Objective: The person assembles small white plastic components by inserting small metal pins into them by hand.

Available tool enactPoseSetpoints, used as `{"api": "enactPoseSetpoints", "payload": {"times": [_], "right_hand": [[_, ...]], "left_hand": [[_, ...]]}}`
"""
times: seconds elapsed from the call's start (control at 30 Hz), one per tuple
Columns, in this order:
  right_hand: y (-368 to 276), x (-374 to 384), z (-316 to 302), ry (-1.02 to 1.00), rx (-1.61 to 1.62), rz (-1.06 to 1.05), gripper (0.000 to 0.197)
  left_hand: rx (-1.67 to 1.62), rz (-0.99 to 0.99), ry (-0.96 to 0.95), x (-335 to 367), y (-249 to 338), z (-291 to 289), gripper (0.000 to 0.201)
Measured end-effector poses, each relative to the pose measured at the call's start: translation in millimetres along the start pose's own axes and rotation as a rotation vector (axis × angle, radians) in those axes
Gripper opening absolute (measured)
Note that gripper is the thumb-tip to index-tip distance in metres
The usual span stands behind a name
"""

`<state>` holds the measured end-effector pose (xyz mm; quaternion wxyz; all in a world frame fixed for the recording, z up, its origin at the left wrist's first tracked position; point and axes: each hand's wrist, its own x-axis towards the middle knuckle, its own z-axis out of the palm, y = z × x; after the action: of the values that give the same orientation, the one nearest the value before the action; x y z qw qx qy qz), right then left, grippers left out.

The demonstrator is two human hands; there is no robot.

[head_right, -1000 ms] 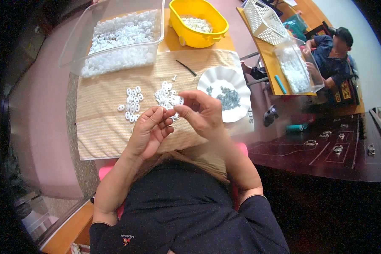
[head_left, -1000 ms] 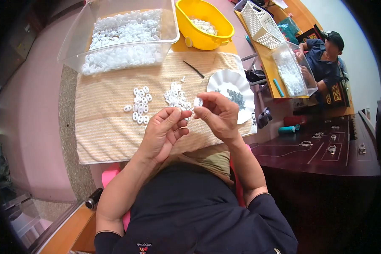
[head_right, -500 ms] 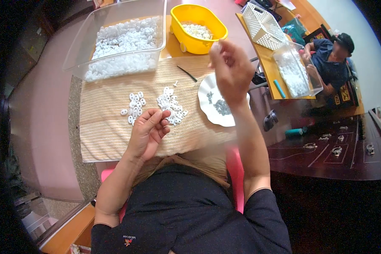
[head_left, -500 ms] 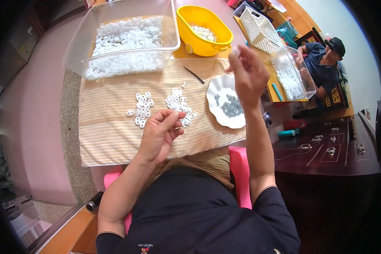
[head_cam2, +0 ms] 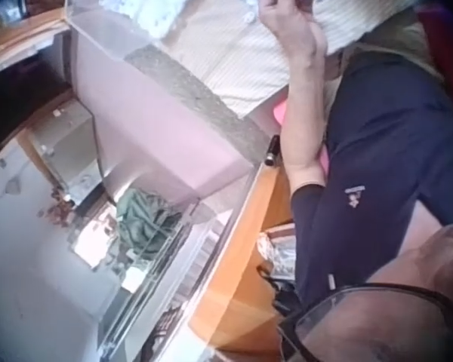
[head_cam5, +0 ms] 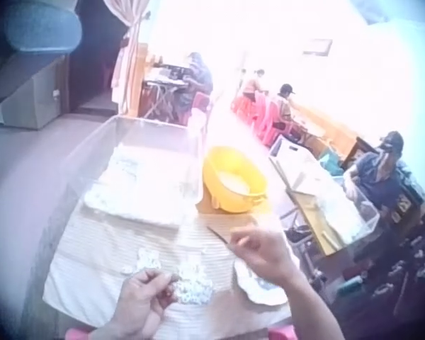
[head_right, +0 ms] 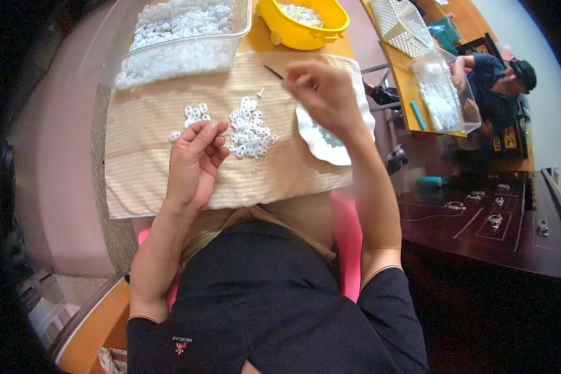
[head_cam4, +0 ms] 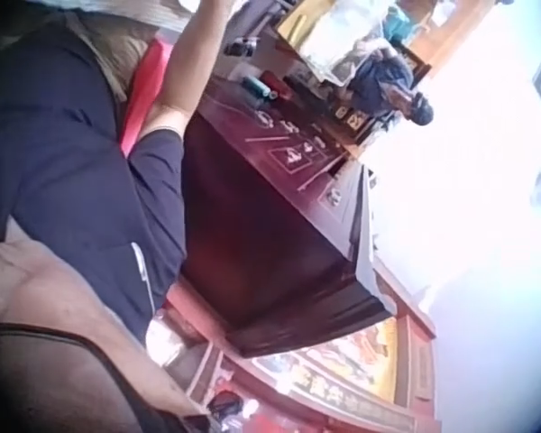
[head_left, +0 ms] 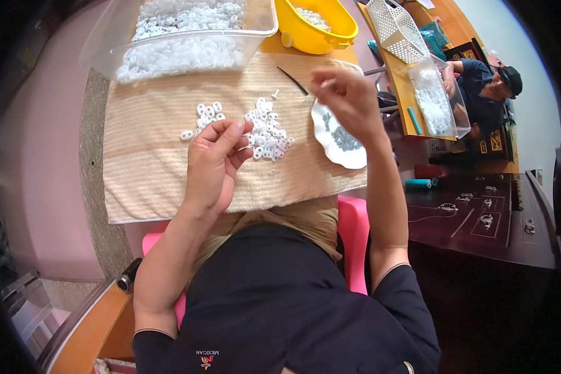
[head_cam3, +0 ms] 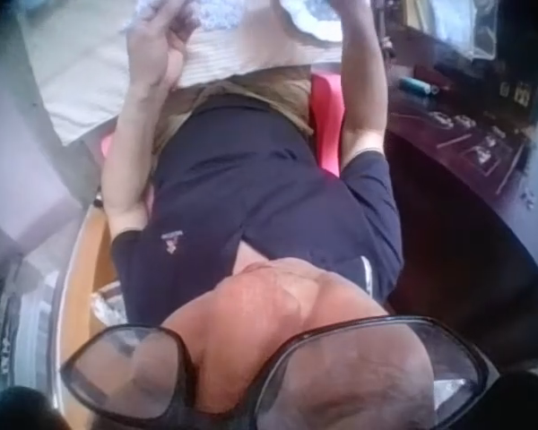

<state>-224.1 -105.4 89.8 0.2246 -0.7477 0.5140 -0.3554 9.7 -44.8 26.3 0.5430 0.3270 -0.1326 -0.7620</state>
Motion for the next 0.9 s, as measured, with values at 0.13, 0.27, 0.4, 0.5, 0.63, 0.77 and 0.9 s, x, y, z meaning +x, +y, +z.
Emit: {"api": "enactPoseSetpoints", "payload": {"times": [0.13, 0.27, 0.4, 0.5, 0.63, 0.77, 0.9], "right_hand": [[-17.5, -39.6, 21.2, -0.150, 0.069, 0.120, 0.017], [-28.5, -65.3, 31.8, -0.238, 0.022, 0.095, 0.016], [-29.8, -81.5, 44.6, -0.310, 0.051, 0.095, 0.015], [-31.4, -86.2, 51.1, -0.342, 0.037, 0.047, 0.016], [-30.8, -87.1, 53.1, -0.324, 0.046, 0.080, 0.016], [-30.1, -88.5, 52.2, -0.310, -0.003, 0.067, 0.016], [-27.5, -91.5, 53.0, -0.285, -0.079, 0.024, 0.017]], "left_hand": [[0.020, 0.061, 0.007, 1.7, -0.5, 0.1, 0.010], [0.041, 0.101, 0.009, -0.1, -0.9, 1.3, 0.011], [0.062, 0.128, 0.016, -1.9, -1.1, 2.6, 0.012], [0.062, 0.141, 0.012, -1.5, -1.5, 0.9, 0.012], [0.069, 0.167, 0.006, -0.7, -0.6, -0.8, 0.011], [0.076, 0.173, 0.013, -1.5, 0.4, 0.4, 0.011], [0.080, 0.181, 0.014, -1.4, 0.6, 1.0, 0.011]]}}
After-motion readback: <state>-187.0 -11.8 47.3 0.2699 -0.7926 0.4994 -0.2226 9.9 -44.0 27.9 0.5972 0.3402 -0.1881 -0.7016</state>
